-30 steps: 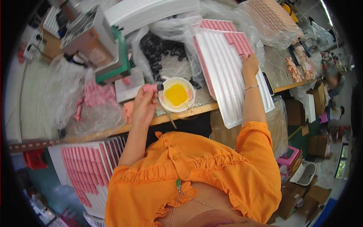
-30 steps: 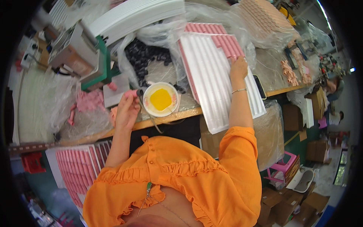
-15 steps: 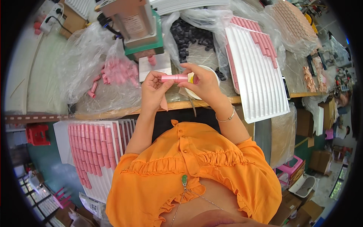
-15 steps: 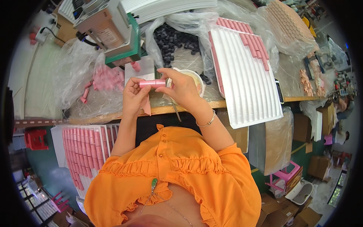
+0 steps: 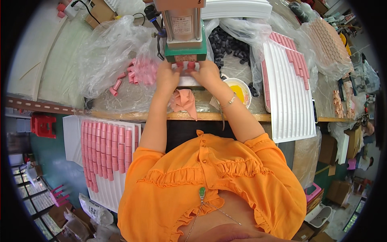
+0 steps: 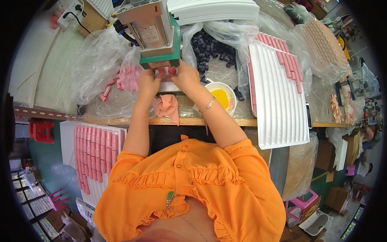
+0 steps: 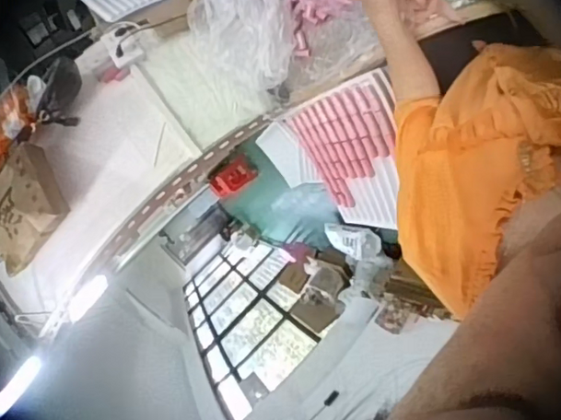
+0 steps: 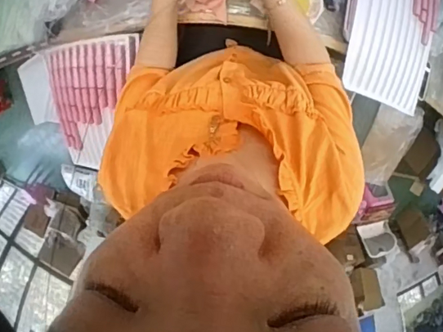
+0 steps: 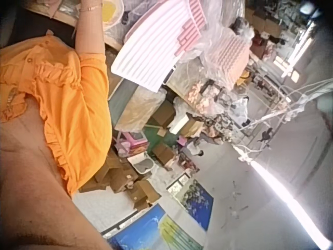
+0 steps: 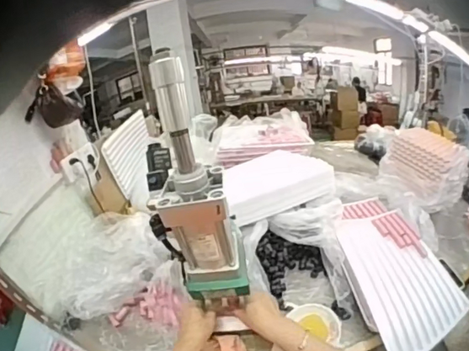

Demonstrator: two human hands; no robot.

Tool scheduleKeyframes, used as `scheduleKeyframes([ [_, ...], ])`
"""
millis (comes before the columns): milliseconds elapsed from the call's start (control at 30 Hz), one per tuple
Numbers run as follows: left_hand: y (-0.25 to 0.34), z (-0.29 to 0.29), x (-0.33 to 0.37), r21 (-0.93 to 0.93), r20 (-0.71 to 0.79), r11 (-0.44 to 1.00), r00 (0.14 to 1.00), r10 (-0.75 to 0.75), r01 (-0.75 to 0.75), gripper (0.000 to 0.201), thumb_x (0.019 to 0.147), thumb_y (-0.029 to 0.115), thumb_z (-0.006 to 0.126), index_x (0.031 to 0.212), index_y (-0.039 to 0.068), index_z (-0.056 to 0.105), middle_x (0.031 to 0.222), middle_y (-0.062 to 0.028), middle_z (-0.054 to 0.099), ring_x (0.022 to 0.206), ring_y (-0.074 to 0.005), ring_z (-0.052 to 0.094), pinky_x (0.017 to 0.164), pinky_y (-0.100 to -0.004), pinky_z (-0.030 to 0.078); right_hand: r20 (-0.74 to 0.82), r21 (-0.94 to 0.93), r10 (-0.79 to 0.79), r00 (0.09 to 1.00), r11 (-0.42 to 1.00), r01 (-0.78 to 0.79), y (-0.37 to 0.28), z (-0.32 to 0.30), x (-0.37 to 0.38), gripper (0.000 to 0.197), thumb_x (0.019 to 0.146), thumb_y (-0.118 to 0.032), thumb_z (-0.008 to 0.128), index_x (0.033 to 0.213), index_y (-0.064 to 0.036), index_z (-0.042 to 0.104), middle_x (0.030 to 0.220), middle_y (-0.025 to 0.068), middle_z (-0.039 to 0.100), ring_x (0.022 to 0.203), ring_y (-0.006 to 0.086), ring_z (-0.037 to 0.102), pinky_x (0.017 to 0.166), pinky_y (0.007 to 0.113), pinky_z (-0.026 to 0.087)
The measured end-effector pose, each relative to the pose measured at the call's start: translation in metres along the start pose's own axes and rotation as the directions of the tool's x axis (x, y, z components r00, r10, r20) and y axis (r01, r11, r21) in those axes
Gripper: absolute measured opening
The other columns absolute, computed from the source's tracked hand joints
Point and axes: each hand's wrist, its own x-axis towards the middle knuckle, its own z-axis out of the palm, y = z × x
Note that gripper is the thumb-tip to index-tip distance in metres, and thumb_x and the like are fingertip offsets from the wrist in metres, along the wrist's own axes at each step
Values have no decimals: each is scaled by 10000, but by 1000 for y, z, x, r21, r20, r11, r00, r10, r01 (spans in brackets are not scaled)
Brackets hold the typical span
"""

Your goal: Manual assembly and packaging of lipstick tubes, including cleaning, capping, and placing them in trays.

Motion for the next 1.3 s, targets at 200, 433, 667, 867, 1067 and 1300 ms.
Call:
scheduleKeyframes([
  [200,-4,-41,-43,-679,138,670,949,-282,299,354,949,99,576,1283,20,489,1088,-113,652,968,-172,636,806,-297,502,24,-142,70,997,988,-66,-7,8,1,580,684,-351,841,1123,-50,611,1104,165,583,942,392,630,775,452,516],
  [433,63,-59,-68,-766,624,153,780,-52,624,562,948,140,611,1429,41,338,1105,-91,635,1001,-148,621,835,-280,496,286,490,-46,957,865,-105,-28,-80,-73,379,827,-203,753,1131,-33,603,875,21,657,608,85,556,544,229,442],
  [667,97,-30,-70,-684,473,564,870,-140,463,622,803,-7,729,1329,31,399,993,-79,646,928,-147,639,789,-260,512,147,443,59,987,889,-119,-27,-75,-94,224,807,-185,756,869,6,658,636,55,624,572,110,572,539,260,455],
  [867,96,-59,-56,-260,206,966,978,39,17,430,764,8,715,1144,30,515,901,-91,616,813,-187,610,713,-297,500,57,296,-55,997,955,35,-15,-76,-75,287,796,-279,772,895,-27,676,694,112,658,669,225,649,635,332,495],
  [1067,-40,-160,-30,208,217,962,951,-221,176,214,760,54,667,936,25,550,830,-157,601,779,-352,580,722,-400,482,-202,-478,295,934,803,-357,114,-95,-9,383,822,-324,709,1169,-176,645,964,149,685,975,326,663,830,438,526],
  [1300,-149,-203,-49,569,266,821,933,-244,52,174,778,71,659,948,106,672,920,-149,596,878,-357,624,739,-442,494,-7,-643,396,918,701,-308,153,-89,14,263,830,-231,675,1081,-161,637,973,142,707,946,333,675,798,459,523],
])
